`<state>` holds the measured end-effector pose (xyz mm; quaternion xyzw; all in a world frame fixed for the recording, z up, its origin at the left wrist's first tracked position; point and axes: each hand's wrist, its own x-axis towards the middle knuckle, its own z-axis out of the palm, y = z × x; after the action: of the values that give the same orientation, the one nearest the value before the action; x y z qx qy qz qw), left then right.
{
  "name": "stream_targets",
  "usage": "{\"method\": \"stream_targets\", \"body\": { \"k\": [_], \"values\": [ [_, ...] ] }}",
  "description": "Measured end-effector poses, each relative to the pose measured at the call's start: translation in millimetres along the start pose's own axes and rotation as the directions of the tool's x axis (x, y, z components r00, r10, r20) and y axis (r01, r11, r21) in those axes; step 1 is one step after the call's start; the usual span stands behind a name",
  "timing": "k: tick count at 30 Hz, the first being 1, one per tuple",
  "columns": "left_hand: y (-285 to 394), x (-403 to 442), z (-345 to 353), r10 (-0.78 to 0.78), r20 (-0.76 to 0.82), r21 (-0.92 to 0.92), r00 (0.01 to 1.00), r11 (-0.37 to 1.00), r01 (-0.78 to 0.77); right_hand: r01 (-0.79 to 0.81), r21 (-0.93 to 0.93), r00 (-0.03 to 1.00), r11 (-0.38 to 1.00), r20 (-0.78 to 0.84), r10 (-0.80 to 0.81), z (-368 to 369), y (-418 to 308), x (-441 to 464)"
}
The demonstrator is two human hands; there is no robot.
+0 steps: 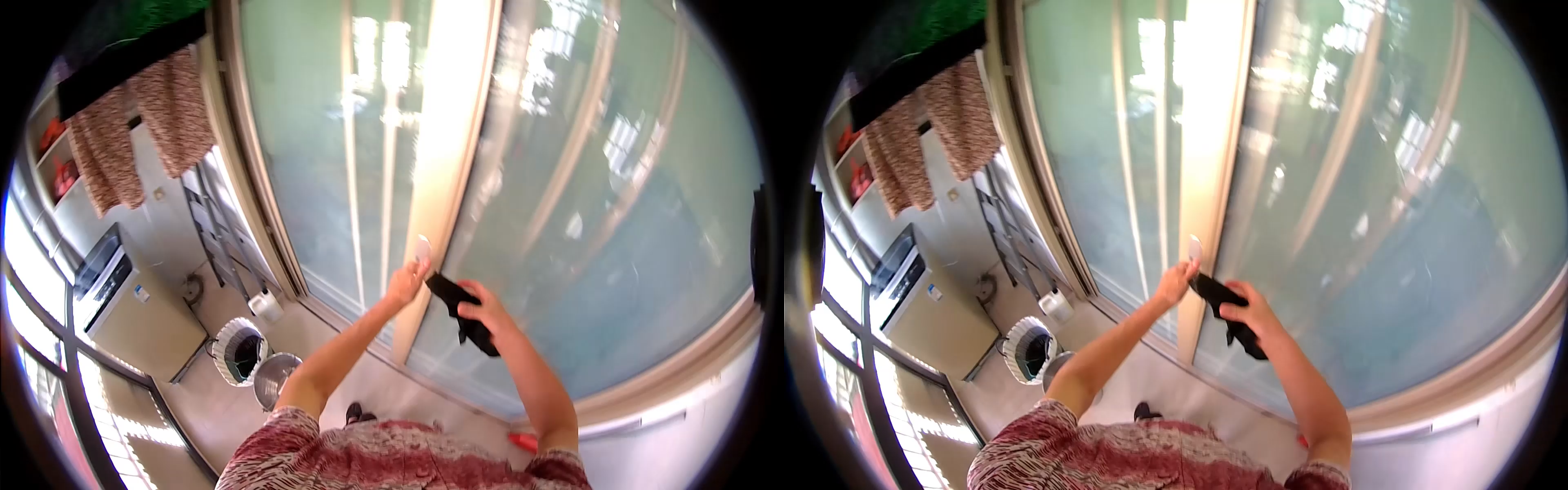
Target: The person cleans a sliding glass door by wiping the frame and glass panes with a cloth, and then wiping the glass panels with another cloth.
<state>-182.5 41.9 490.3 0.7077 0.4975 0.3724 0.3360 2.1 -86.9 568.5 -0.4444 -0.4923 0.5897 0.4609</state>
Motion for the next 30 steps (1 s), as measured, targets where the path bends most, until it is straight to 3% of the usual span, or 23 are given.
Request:
{"method": "stream_targets", "body": {
  "k": [1, 2, 3, 4, 6, 7, 9, 12, 13, 15, 16, 17, 19, 20, 21, 23, 25, 27, 29, 30],
  "values": [
    [5, -4, -10, 0.0, 0.025, -0.042, 1.0, 0.999, 0.001, 0.013, -0.025, 1.0, 1.0, -0.009, -0.013, 6, -8, -2],
    [-3, -5, -4, 0.022, 0.004, -0.412, 1.0, 0.911, -0.019, 0.032, -0.059, 0.999, 0.998, 0.002, -0.032, 5, -6, 2],
    [35, -26, -36, 0.045, 0.253, -0.535, 0.966, 0.839, 0.101, 0.045, -0.091, 0.999, 0.995, 0.008, -0.045, 4, -2, 5],
    [44, -33, -48, 0.194, 0.334, -0.591, 0.922, 0.805, 0.045, 0.037, -0.079, 0.999, 0.996, 0.016, -0.036, 5, -1, 10],
    [51, -37, -60, 0.304, 0.435, -0.595, 0.848, 0.804, 0.017, 0.01, -0.014, 1.0, 1.0, 0.003, -0.01, 8, 4, 17],
    [49, -36, -60, 0.387, 0.431, -0.622, 0.815, 0.782, -0.042, -0.004, 0.04, 1.0, 0.999, -0.006, 0.005, 10, 8, 24],
    [57, -46, -67, 0.355, 0.3, -0.514, 0.885, 0.842, -0.163, -0.029, 0.086, 1.0, 0.996, -0.002, 0.029, 17, 11, 33],
    [46, -45, -75, 0.166, 0.078, -0.342, 0.983, 0.931, -0.131, 0.051, -0.064, 0.999, 0.997, 0.002, -0.051, 30, 18, 44],
    [48, -44, -79, 0.176, 0.066, -0.336, 0.982, 0.931, -0.145, 0.127, -0.139, 0.992, 0.982, 0.015, -0.126, 30, 27, 52],
    [45, -44, -82, 0.106, 0.063, -0.568, 0.992, 0.821, -0.052, 0.235, -0.294, 0.971, 0.927, 0.028, -0.237, 28, 42, 70],
    [51, -44, -86, 0.089, 0.051, -0.577, 0.995, 0.815, -0.043, 0.318, -0.454, 0.938, 0.832, 0.026, -0.345, 31, 38, 73],
    [50, -41, -91, 0.096, 0.045, -0.576, 0.994, 0.816, -0.053, 0.326, -0.456, 0.935, 0.828, 0.03, -0.352, 33, 32, 76],
    [48, -36, -99, 0.144, -0.072, -0.312, 0.987, 0.937, -0.16, 0.541, -0.651, 0.804, 0.532, 0.215, -0.555, 40, 15, 77],
    [59, -39, -105, 0.2, -0.198, -0.152, 0.96, 0.961, -0.232, 0.521, -0.655, 0.823, 0.547, 0.214, -0.527, 47, 4, 74],
    [65, -42, -109, 0.208, -0.201, -0.152, 0.957, 0.959, -0.24, 0.525, -0.657, 0.819, 0.541, 0.215, -0.532, 54, -2, 72],
    [76, -42, -119, 0.401, -0.336, 0.046, 0.852, 0.911, -0.41, 0.471, -0.681, 0.806, 0.56, 0.075, -0.587, 70, -13, 70],
    [78, -36, -130, 0.406, -0.286, 0.122, 0.868, 0.914, -0.388, 0.492, -0.655, 0.781, 0.573, 0.04, -0.623, 86, -21, 68],
    [77, -28, -140, 0.466, -0.314, 0.195, 0.827, 0.884, -0.424, 0.606, -0.645, 0.669, 0.466, 0.095, -0.737, 102, -24, 69],
    [77, -15, -151, 0.501, -0.286, 0.194, 0.817, 0.865, -0.462, 0.58, -0.543, 0.784, 0.608, 0.168, -0.598, 117, -15, 76],
    [79, -9, -157, 0.523, -0.263, 0.192, 0.811, 0.852, -0.487, 0.636, -0.527, 0.744, 0.563, 0.226, -0.629, 127, -10, 81]
  ]
}}
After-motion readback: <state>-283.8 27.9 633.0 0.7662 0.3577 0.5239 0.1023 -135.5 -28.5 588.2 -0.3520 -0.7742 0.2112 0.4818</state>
